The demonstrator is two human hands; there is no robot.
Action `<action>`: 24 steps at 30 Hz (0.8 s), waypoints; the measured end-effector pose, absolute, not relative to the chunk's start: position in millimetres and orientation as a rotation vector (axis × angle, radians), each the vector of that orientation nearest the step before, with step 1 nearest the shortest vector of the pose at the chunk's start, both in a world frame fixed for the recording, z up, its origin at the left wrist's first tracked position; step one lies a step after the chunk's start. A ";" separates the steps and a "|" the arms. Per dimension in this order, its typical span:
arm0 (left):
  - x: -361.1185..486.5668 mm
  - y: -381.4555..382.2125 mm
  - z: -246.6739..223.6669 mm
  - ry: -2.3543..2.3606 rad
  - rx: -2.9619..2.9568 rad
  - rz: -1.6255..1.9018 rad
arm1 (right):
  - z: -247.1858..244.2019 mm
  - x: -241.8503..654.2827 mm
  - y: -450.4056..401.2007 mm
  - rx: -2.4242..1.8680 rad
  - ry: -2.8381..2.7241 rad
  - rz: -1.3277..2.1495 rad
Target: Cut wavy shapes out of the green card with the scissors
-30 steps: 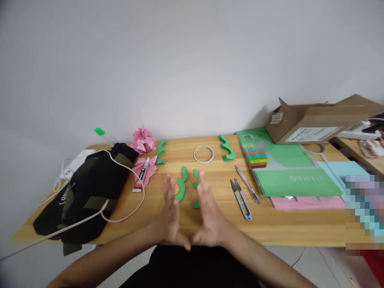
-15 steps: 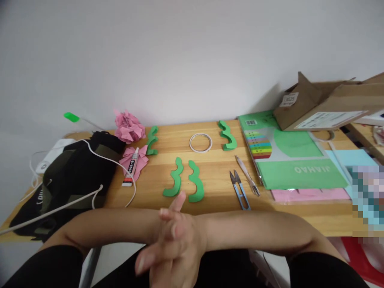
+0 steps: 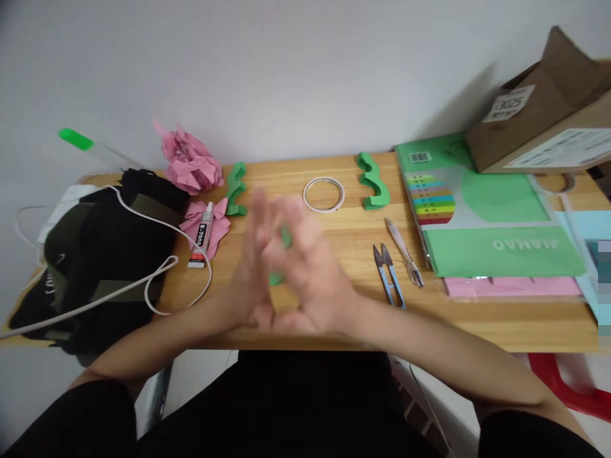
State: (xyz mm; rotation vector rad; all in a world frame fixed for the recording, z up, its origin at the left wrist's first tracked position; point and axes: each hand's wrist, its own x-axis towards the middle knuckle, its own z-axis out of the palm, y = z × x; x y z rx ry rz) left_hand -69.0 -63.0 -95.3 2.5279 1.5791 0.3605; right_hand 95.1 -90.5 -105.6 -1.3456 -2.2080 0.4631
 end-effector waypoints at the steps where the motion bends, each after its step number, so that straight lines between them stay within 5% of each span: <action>1: -79.5 -57.5 -93.8 1.510 2.555 0.374 | -102.8 103.0 -85.4 -1.292 -2.086 0.368; 10: -155.5 -48.7 -122.2 2.331 2.188 0.482 | -129.8 119.3 -72.7 -1.477 -1.863 0.311; 24: -153.0 -15.7 -82.5 2.425 1.907 -0.376 | -123.4 137.2 -73.4 -1.394 -1.764 0.238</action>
